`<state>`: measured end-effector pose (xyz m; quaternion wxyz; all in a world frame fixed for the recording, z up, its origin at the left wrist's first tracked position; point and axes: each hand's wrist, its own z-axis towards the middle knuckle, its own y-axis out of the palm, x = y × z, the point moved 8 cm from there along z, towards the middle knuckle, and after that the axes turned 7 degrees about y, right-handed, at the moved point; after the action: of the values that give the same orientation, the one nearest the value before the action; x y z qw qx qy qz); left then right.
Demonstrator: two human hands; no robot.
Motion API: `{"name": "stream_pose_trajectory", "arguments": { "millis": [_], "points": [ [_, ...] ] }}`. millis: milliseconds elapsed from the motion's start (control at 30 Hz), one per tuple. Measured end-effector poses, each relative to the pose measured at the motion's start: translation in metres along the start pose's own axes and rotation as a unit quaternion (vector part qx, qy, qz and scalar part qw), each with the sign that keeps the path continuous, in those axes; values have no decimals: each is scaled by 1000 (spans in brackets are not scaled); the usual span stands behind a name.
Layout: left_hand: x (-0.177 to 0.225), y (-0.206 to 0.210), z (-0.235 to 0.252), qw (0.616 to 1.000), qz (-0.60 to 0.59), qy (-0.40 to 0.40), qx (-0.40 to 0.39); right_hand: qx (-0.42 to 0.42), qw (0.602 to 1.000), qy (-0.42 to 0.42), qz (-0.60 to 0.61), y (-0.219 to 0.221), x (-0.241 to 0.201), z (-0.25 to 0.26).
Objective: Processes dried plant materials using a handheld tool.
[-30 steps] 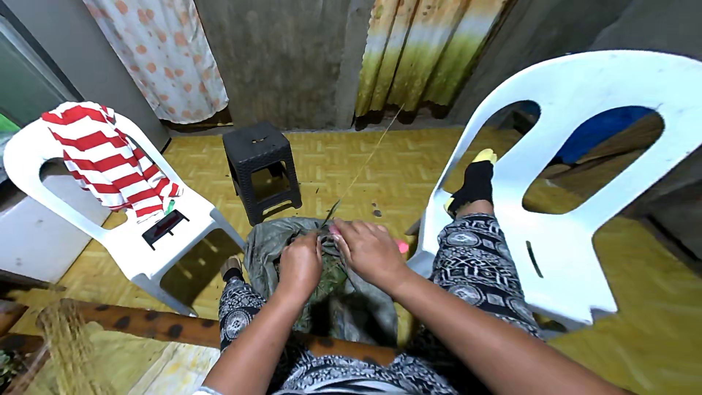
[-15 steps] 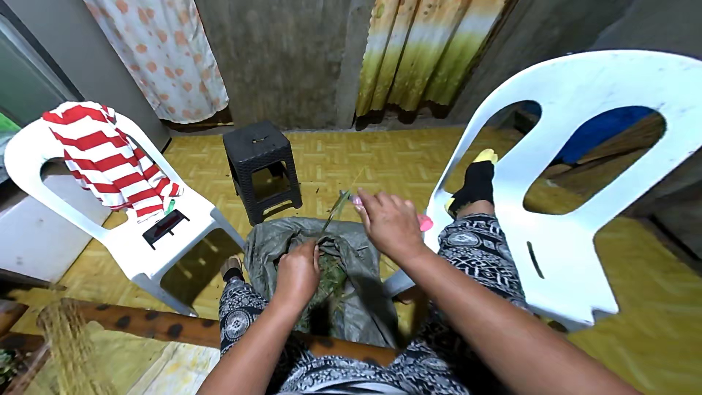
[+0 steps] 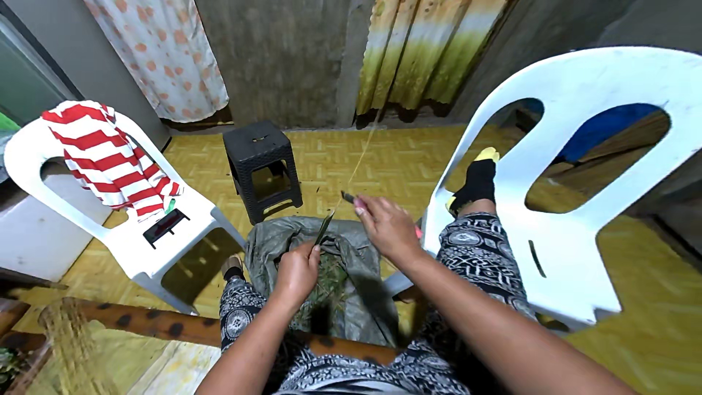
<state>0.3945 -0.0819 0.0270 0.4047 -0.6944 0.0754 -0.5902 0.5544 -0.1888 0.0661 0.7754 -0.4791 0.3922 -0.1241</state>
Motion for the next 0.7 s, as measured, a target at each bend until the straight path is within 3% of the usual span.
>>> {"name": "stream_pose_trajectory", "arguments": {
  "millis": [133, 400, 533, 700],
  "points": [
    [-1, -1, -1, 1000, 4, -2, 6, 45, 998, 38, 9, -20, 8, 12],
    [1, 2, 2, 1000, 13, 8, 0, 15, 999, -30, 18, 4, -10, -12],
    [-1, 2, -4, 1000, -2, 7, -12, -10, 999, 46, 16, -4, 12, 12],
    [-8, 0, -7, 999, -23, -14, -17, 53, 986, 127, 91, -50, 42, 41]
  ]
}}
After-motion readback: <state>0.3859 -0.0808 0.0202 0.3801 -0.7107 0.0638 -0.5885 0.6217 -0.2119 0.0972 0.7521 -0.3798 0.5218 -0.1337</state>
